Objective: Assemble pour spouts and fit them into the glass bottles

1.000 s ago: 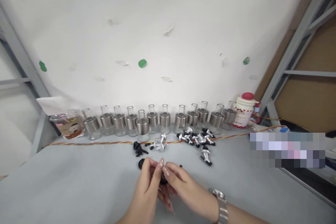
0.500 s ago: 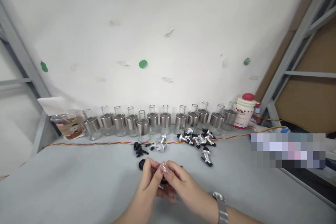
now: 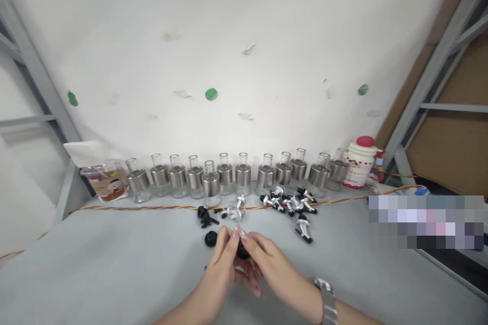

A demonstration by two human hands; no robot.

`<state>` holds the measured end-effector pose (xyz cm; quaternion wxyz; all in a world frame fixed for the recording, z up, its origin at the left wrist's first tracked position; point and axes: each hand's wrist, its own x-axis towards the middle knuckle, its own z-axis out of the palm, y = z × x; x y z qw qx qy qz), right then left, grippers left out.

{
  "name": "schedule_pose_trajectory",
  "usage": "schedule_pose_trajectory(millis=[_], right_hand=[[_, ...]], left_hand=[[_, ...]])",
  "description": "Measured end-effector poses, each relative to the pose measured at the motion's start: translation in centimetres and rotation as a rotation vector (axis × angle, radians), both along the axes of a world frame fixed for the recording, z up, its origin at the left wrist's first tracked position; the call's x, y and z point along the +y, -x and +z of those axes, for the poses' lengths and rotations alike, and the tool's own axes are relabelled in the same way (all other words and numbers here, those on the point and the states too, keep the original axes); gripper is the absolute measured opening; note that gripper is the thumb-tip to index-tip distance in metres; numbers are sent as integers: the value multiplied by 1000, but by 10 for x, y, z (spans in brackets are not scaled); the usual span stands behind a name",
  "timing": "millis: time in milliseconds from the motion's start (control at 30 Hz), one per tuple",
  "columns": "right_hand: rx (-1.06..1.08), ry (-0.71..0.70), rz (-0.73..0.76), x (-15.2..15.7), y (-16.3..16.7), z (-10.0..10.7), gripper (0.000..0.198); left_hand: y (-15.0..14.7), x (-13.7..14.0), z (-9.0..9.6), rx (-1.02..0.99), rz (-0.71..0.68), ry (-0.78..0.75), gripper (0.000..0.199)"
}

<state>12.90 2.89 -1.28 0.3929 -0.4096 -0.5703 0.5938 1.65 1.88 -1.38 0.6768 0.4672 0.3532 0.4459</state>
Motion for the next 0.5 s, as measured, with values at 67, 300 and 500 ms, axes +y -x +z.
schedule_pose_trajectory(millis=[67,300,500], right_hand=[[-63,22,12,4,-5,4,49],[-108,-60,135,1,-23,24,58],[-260,-287,219,-7,-27,27,38]], left_hand=[[-1,3,1,-27,-46,-5,27],[7,6,12,-102,74,147,33],[11,-3,22,-100,115,163,40]])
